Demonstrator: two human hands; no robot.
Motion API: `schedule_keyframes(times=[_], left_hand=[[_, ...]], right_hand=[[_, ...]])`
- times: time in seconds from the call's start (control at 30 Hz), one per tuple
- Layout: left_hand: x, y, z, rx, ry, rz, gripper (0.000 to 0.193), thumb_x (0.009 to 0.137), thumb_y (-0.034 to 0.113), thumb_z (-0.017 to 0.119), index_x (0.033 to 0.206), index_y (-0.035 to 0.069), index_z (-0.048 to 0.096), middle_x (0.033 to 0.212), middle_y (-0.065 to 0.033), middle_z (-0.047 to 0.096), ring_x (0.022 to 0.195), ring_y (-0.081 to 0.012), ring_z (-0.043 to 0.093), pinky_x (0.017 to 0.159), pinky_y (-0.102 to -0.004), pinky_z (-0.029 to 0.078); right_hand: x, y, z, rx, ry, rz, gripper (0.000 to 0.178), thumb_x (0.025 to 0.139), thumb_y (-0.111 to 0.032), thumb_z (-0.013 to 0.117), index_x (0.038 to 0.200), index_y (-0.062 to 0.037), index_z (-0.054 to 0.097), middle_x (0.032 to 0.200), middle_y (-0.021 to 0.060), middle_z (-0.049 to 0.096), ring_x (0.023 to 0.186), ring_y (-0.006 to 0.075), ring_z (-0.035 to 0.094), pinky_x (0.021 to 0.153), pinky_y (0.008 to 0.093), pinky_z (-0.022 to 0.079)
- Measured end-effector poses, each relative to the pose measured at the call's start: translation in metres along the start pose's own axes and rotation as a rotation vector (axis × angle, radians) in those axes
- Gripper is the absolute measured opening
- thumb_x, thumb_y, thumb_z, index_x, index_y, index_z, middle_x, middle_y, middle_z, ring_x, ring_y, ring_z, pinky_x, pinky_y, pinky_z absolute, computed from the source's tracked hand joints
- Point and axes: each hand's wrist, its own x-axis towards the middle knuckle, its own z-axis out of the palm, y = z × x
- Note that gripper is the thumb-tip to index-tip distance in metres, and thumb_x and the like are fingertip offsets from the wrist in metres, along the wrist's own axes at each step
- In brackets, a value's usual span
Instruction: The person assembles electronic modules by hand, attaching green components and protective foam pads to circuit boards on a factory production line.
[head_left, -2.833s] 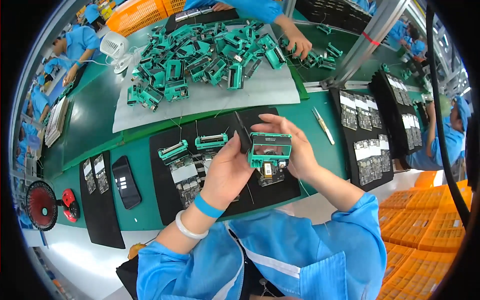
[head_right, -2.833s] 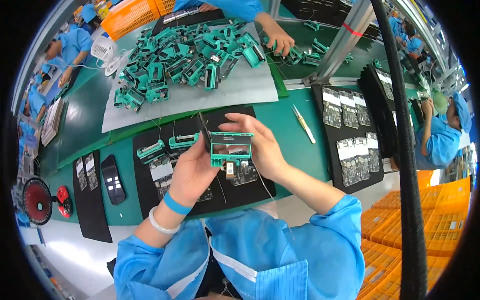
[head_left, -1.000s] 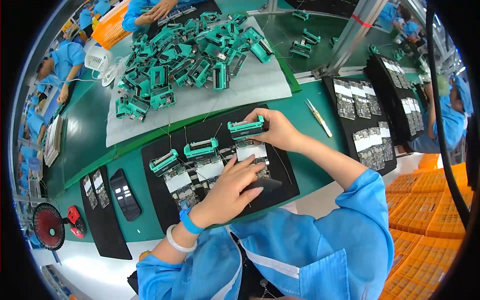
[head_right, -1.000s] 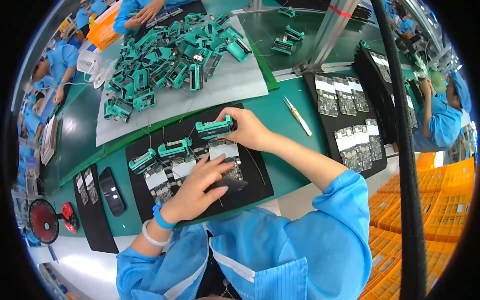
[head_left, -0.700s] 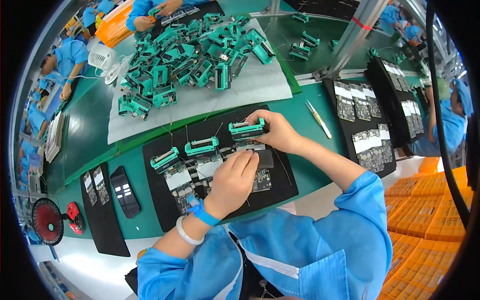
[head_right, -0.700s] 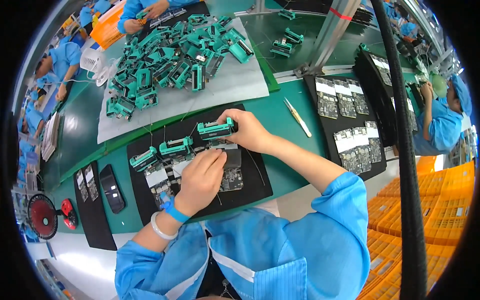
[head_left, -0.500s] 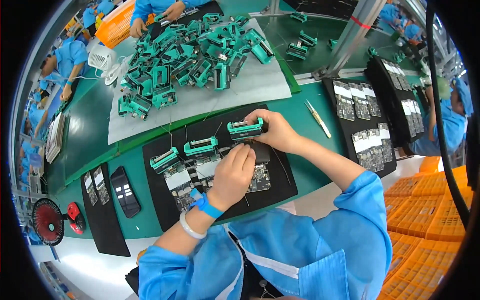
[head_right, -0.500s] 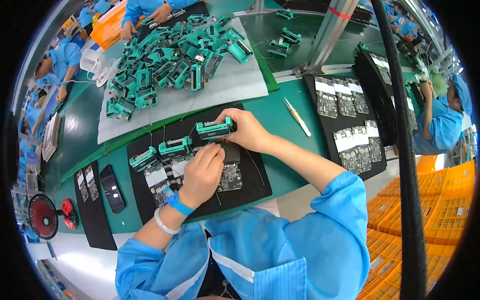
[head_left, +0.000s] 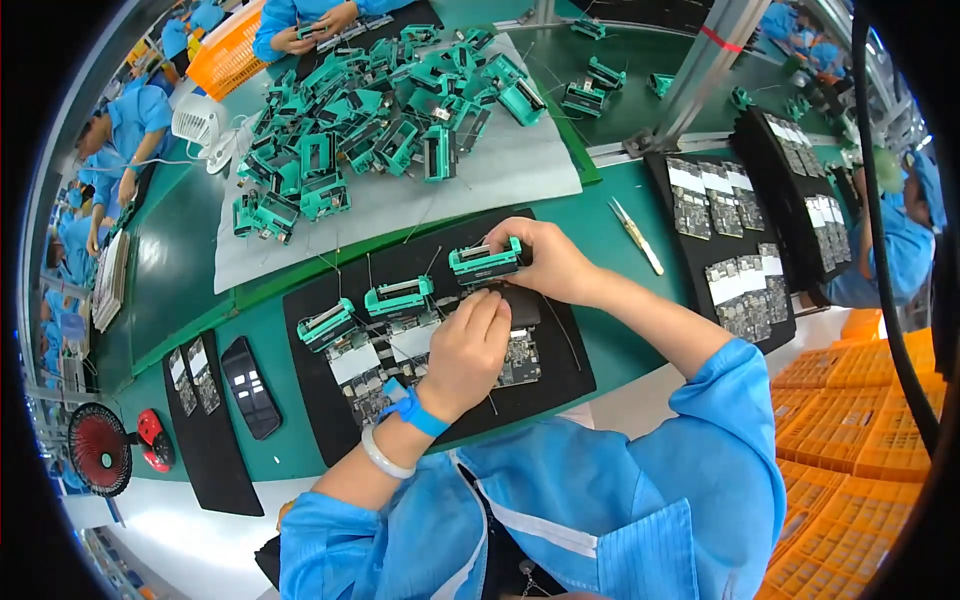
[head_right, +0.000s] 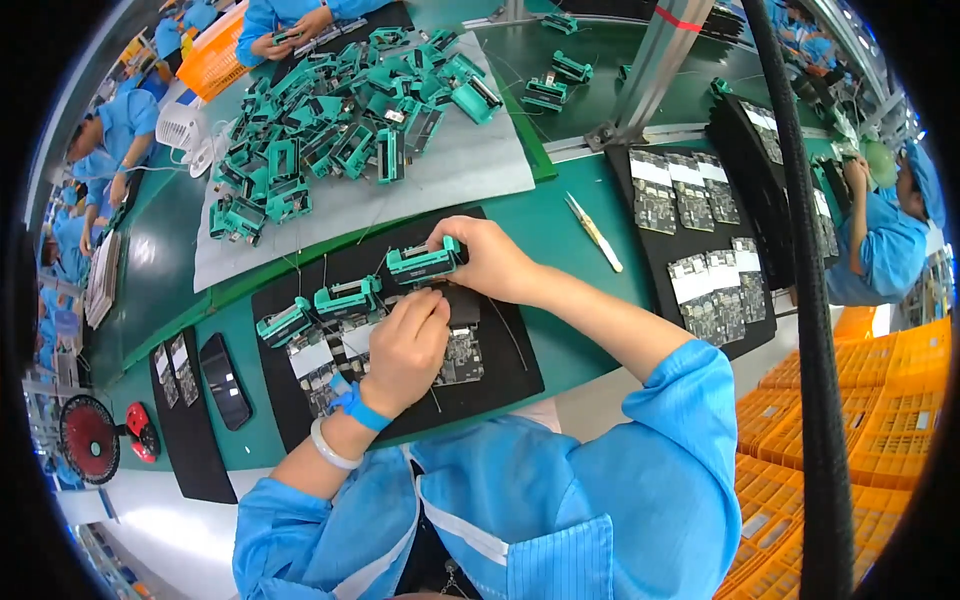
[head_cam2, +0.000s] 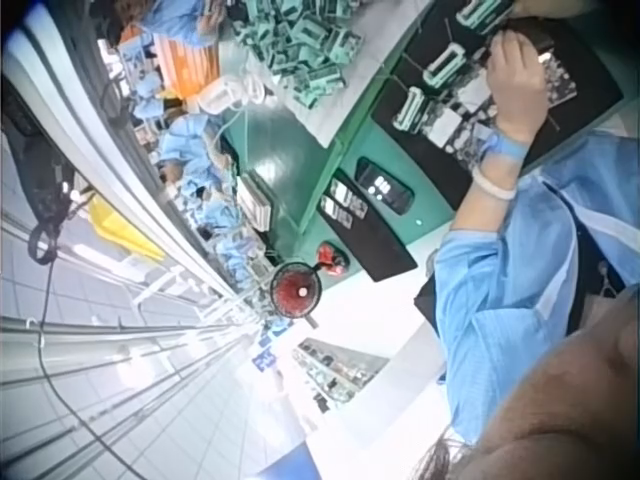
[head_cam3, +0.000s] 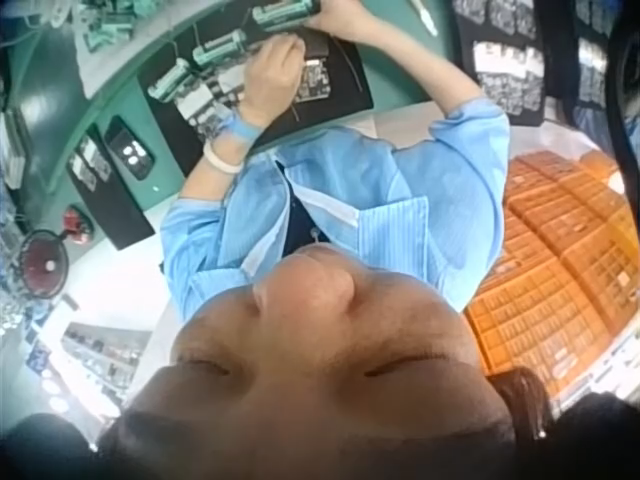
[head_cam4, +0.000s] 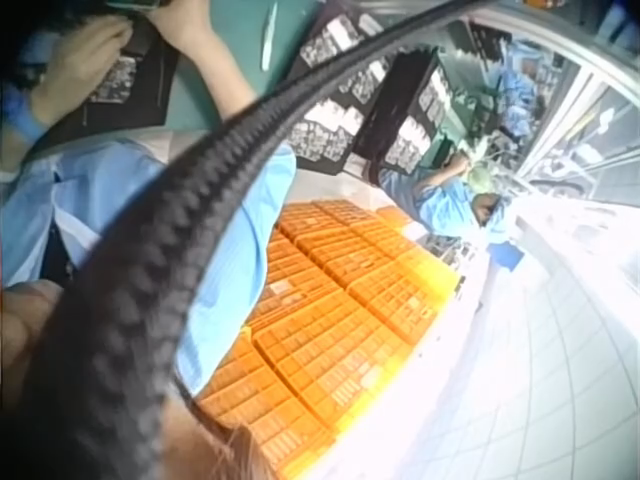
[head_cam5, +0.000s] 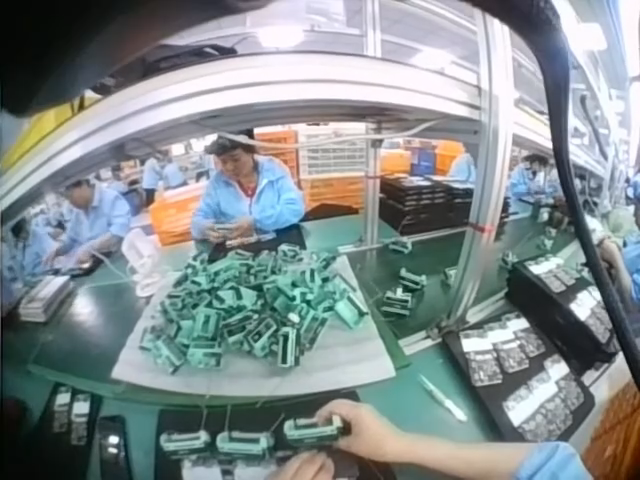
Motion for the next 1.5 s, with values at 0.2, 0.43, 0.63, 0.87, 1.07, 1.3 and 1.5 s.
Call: schedule_keyframes(times=[0.2, 0.43, 0.63, 0.87, 1.07, 1.3, 1.5], left_hand=[[0.002, 0.000, 0.000, -0.011, 0.023, -0.011, 0.009, 0.077, -0.003, 0.071, 0.084, -0.005, 0.066, 0.094, -0.0151, 0.068, 0.089, -0.0300, 0.068, 0.074, -0.0369, 0.057], [0.001, -0.002, 0.005, -0.002, 0.025, -0.018, 0.009, 0.076, -0.003, 0.071, 0.084, -0.004, 0.066, 0.094, -0.0149, 0.068, 0.088, -0.0290, 0.067, 0.073, -0.0365, 0.056], [0.002, -0.005, 0.005, -0.031, -0.045, -0.030, 0.014, 0.072, 0.000, 0.069, 0.085, -0.002, 0.065, 0.098, -0.0125, 0.068, 0.086, -0.0268, 0.066, 0.072, -0.0347, 0.056], [0.003, -0.008, 0.002, 0.002, -0.173, 0.002, 0.018, 0.071, 0.002, 0.068, 0.089, 0.000, 0.064, 0.098, -0.0111, 0.066, 0.084, -0.0252, 0.064, 0.069, -0.0341, 0.055], [0.005, -0.007, 0.000, 0.000, -0.181, 0.022, 0.018, 0.072, 0.002, 0.067, 0.089, 0.000, 0.064, 0.097, -0.0115, 0.066, 0.080, -0.0250, 0.063, 0.065, -0.0342, 0.054], [0.003, -0.004, 0.002, -0.006, -0.157, 0.006, 0.015, 0.074, 0.003, 0.066, 0.088, -0.001, 0.063, 0.096, -0.0142, 0.066, 0.088, -0.0265, 0.065, 0.070, -0.0349, 0.057], [-0.008, 0.003, 0.004, 0.016, -0.005, 0.036, 0.016, 0.075, 0.000, 0.067, 0.091, -0.004, 0.067, 0.102, -0.0152, 0.069, 0.094, -0.0286, 0.068, 0.076, -0.0354, 0.058]], right_hand=[[-0.002, 0.000, -0.001, -0.032, -0.037, 0.019, 0.029, 0.073, 0.008, 0.074, 0.095, -0.0019, 0.059, 0.106, 0.0063, 0.063, 0.101, 0.0134, 0.059, 0.085, 0.0283, 0.048], [-0.002, 0.001, 0.000, 0.009, -0.031, 0.038, 0.027, 0.073, 0.009, 0.073, 0.093, -0.0019, 0.058, 0.107, 0.0081, 0.063, 0.108, 0.0168, 0.059, 0.088, 0.0300, 0.048], [-0.003, -0.001, -0.001, 0.046, -0.035, 0.046, 0.027, 0.072, 0.010, 0.073, 0.092, -0.0018, 0.058, 0.106, 0.0087, 0.062, 0.110, 0.0187, 0.059, 0.091, 0.0307, 0.047], [-0.003, 0.000, -0.001, 0.015, -0.040, 0.013, 0.028, 0.072, 0.010, 0.072, 0.093, -0.0015, 0.058, 0.108, 0.0091, 0.062, 0.106, 0.0174, 0.059, 0.090, 0.0304, 0.047], [-0.002, 0.005, 0.003, -0.001, 0.016, -0.071, 0.031, 0.071, 0.004, 0.076, 0.098, -0.0009, 0.062, 0.097, 0.0093, 0.064, 0.090, 0.0213, 0.062, 0.081, 0.0319, 0.049], [0.000, 0.012, 0.001, 0.005, 0.026, -0.030, 0.031, 0.073, -0.001, 0.078, 0.100, -0.0002, 0.064, 0.096, 0.0089, 0.067, 0.087, 0.0169, 0.063, 0.079, 0.0311, 0.050], [-0.002, 0.003, 0.001, 0.074, -0.008, 0.134, 0.033, 0.075, -0.003, 0.080, 0.104, 0.0005, 0.064, 0.093, 0.0073, 0.069, 0.085, 0.0127, 0.063, 0.078, 0.0293, 0.051]])
